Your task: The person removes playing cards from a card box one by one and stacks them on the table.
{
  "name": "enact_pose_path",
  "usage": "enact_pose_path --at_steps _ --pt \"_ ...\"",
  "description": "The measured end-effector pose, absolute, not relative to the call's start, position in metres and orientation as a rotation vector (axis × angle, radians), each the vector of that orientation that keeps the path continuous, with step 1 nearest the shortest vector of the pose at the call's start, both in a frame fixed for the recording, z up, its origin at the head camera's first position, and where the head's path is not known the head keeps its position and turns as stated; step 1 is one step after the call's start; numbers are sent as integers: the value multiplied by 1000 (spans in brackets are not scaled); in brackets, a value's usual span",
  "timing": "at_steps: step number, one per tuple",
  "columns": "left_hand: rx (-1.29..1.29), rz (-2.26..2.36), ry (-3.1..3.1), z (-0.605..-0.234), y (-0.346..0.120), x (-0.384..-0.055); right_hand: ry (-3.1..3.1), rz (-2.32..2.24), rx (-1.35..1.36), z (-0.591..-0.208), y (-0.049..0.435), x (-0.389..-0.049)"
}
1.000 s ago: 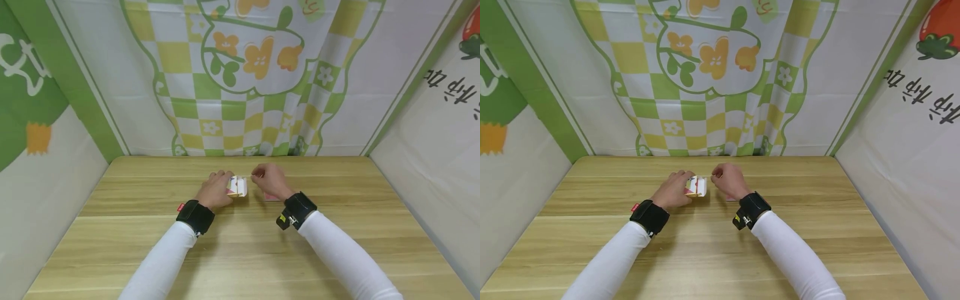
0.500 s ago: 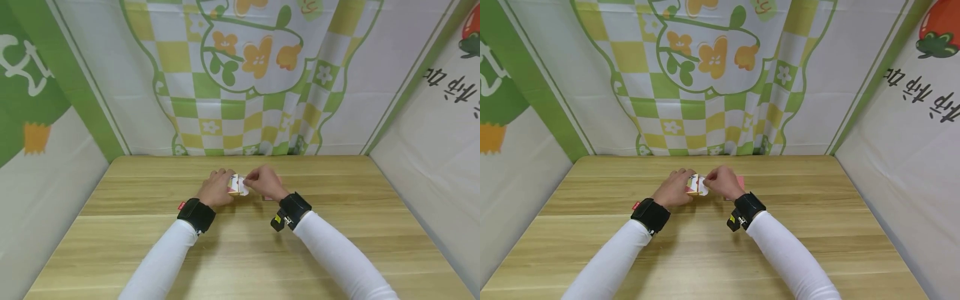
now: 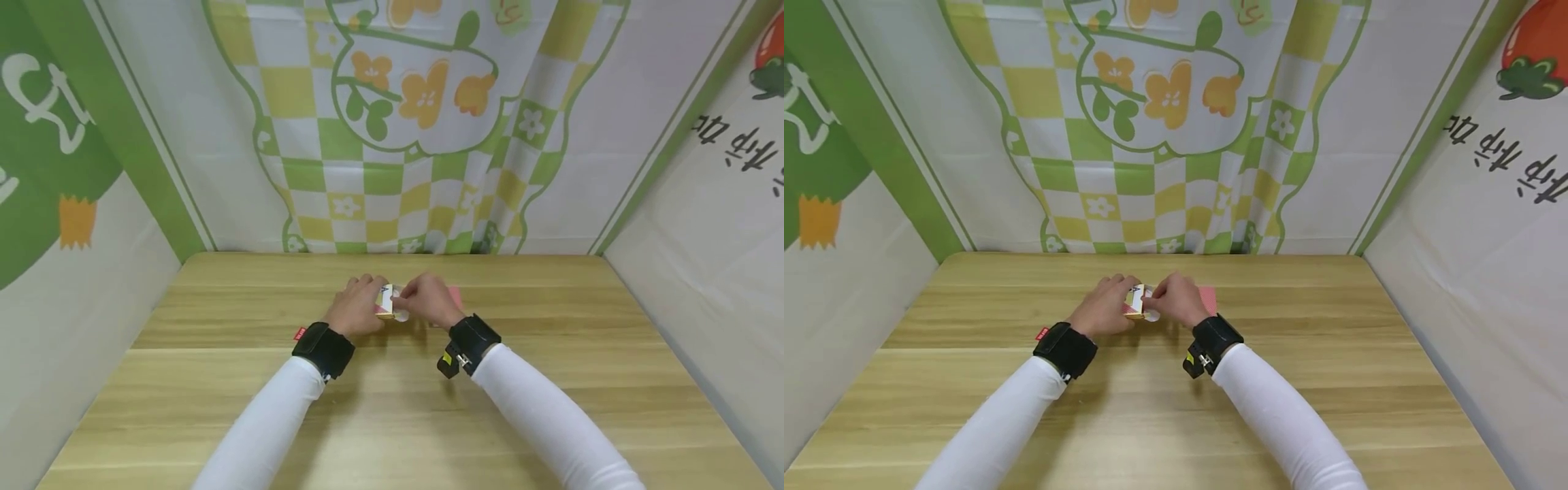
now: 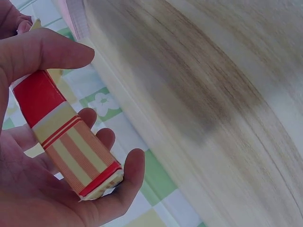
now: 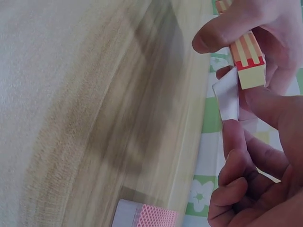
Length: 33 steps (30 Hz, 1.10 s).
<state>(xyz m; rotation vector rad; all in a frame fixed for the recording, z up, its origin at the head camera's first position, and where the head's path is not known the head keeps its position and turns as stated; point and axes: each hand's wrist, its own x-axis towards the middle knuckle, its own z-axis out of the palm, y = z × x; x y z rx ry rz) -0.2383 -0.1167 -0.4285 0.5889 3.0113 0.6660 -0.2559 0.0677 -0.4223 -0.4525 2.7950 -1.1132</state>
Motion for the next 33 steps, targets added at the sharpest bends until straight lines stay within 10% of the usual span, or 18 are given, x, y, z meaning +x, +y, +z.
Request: enact_pose_path --at_steps 33 --pt "573 652 3041 -431 -116 -240 2685 -1227 -333 -413 95 -256"
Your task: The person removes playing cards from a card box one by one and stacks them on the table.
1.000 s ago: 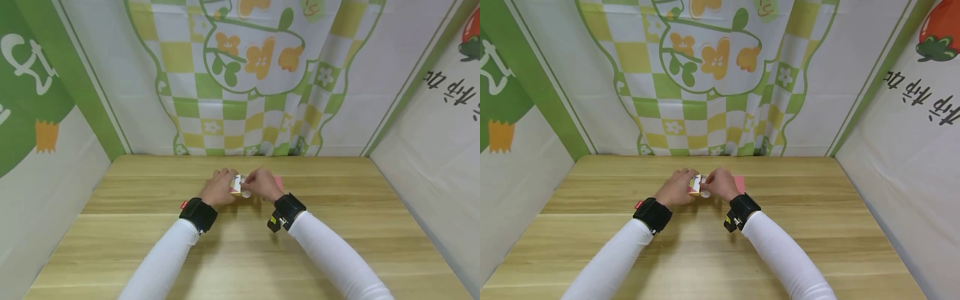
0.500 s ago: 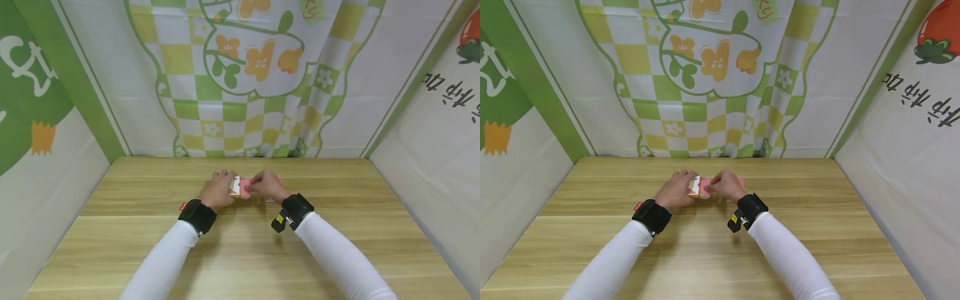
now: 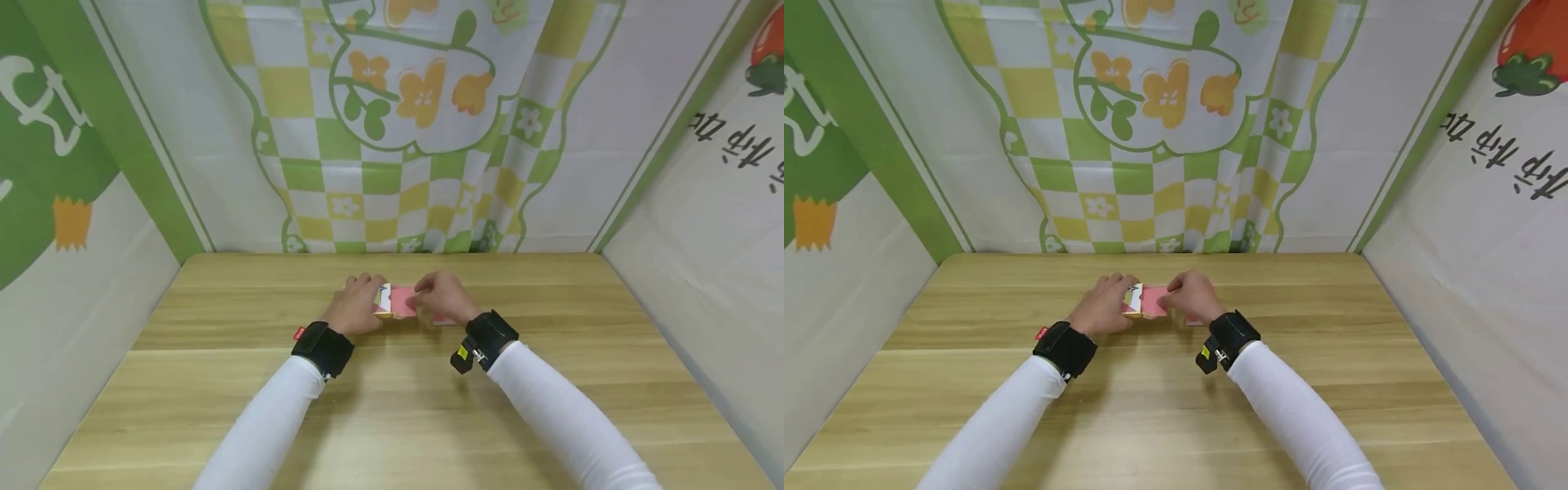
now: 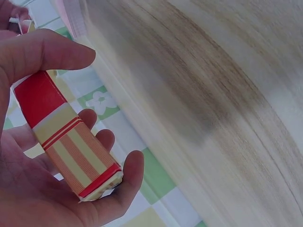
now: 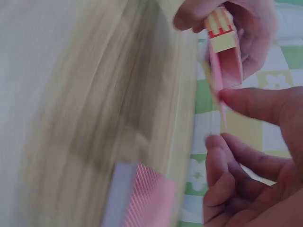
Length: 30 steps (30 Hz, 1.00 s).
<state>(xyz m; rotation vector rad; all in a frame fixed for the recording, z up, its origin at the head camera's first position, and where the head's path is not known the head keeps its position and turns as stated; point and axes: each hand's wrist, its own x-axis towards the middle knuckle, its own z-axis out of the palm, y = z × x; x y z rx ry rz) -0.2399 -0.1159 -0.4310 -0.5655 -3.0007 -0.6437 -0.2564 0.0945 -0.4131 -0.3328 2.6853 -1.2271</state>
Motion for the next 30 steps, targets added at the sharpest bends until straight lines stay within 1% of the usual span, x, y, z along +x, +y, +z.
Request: enact_pose_path --at_steps 8,13,18,30 --pt "-575 -662 -2989 -433 -117 -241 2857 -849 -871 -406 86 -260" --pt "-575 -643 -3000 -433 -118 -242 2832 -684 -1099 -406 82 -262" --pt "-575 -637 -2986 -432 -117 -242 2835 -635 -1143 -408 80 -262" --pt "-576 -611 -3007 -429 -118 -240 2822 -593 -1023 -406 79 -263"
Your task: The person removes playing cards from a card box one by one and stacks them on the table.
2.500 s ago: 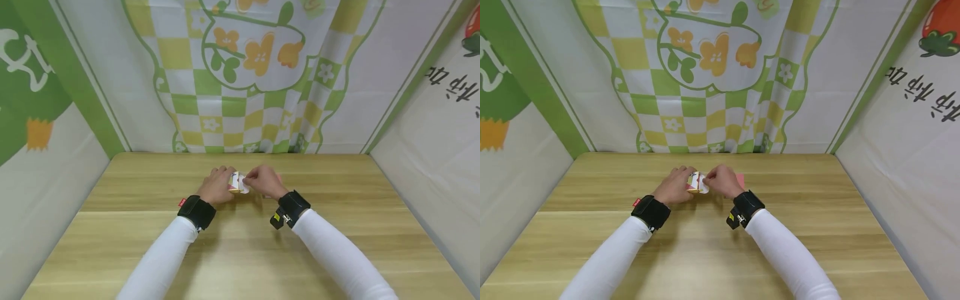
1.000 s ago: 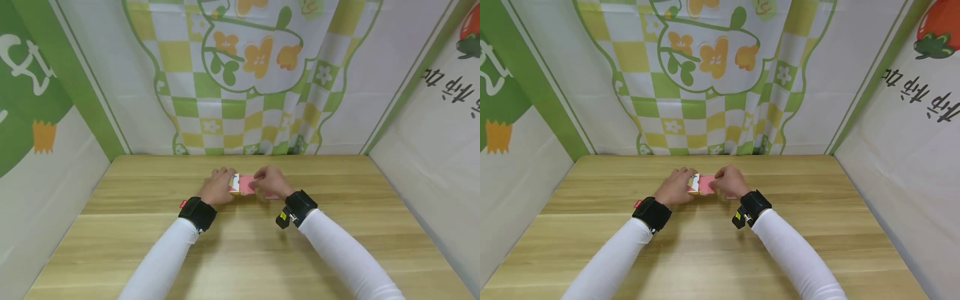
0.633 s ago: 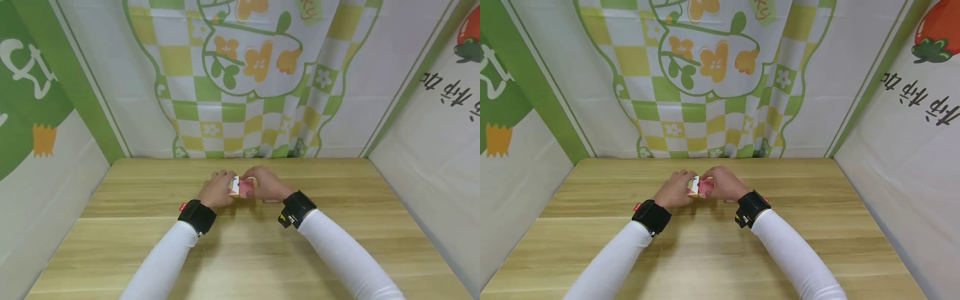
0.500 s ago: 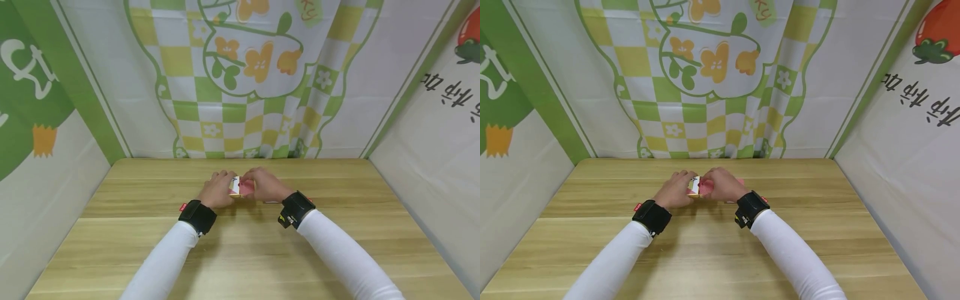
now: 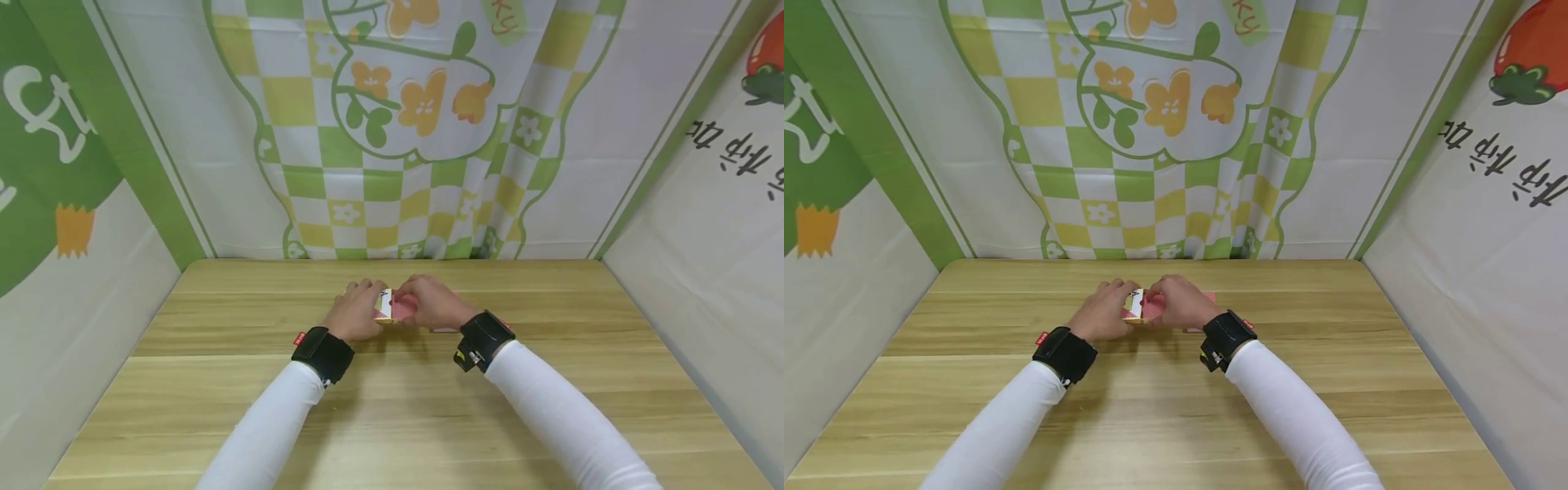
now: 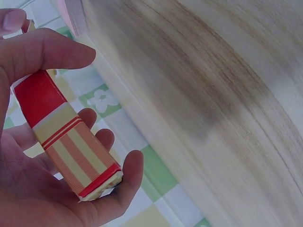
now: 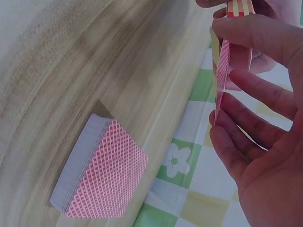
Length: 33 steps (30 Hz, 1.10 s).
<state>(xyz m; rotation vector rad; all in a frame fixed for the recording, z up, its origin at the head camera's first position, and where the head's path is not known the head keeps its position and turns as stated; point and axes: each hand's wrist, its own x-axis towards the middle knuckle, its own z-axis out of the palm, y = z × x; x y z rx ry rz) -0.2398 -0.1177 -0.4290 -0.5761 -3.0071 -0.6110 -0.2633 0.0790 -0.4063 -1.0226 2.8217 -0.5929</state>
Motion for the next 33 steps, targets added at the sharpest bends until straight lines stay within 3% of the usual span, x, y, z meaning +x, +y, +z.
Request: enact_pose_path --at_steps 33 --pt "-535 -633 -3017 -433 -126 -240 2751 -590 -945 -395 143 -269"
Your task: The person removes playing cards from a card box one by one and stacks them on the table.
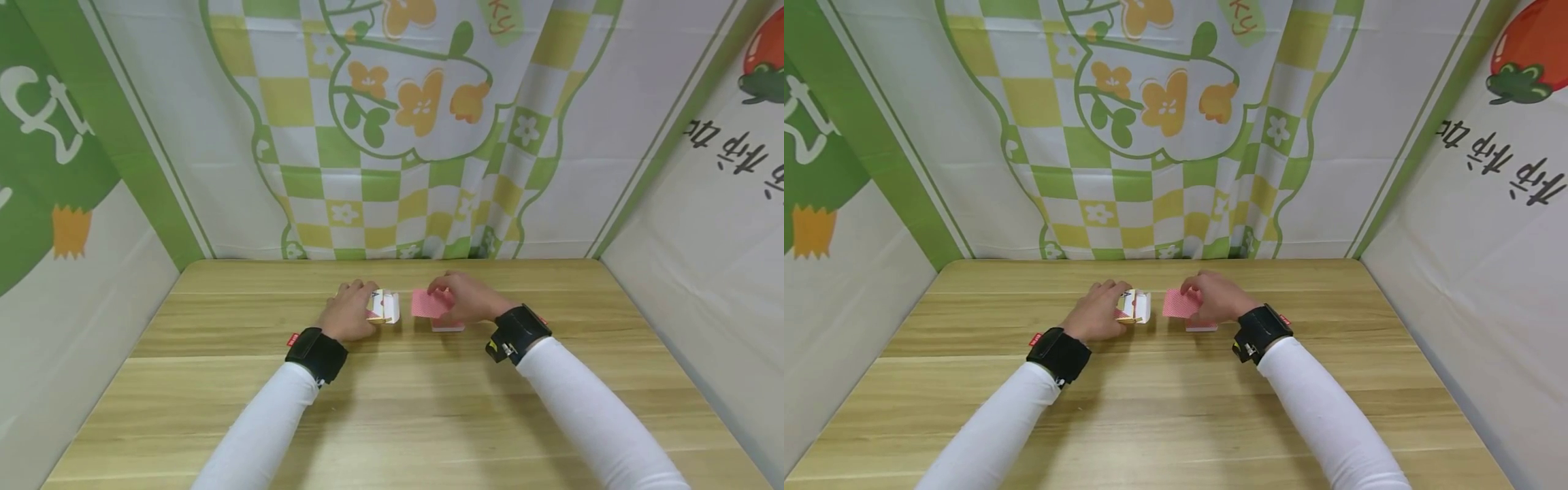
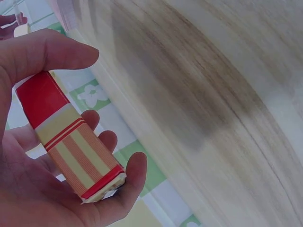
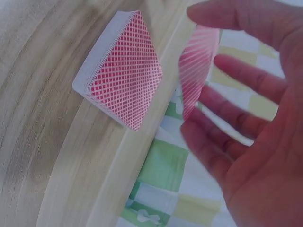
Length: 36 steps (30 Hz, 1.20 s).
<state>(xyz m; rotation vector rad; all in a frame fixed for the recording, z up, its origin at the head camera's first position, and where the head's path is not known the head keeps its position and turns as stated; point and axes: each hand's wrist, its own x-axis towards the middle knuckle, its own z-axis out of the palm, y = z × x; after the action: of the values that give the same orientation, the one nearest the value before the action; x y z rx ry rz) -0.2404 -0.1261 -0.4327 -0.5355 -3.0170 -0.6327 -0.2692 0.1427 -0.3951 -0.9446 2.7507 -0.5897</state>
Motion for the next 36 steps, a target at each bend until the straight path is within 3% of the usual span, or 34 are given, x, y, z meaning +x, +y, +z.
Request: enact_pose_path --at_steps 7,20,36 --pt "-540 -636 -3009 -435 -126 -240 2872 -491 -653 -395 144 -271" --pt "-541 -640 -3031 -435 -123 -241 2989 -484 -353 -411 134 -269" --pt "-541 -618 -3049 -435 -121 -241 3019 -443 -164 -415 118 -264"
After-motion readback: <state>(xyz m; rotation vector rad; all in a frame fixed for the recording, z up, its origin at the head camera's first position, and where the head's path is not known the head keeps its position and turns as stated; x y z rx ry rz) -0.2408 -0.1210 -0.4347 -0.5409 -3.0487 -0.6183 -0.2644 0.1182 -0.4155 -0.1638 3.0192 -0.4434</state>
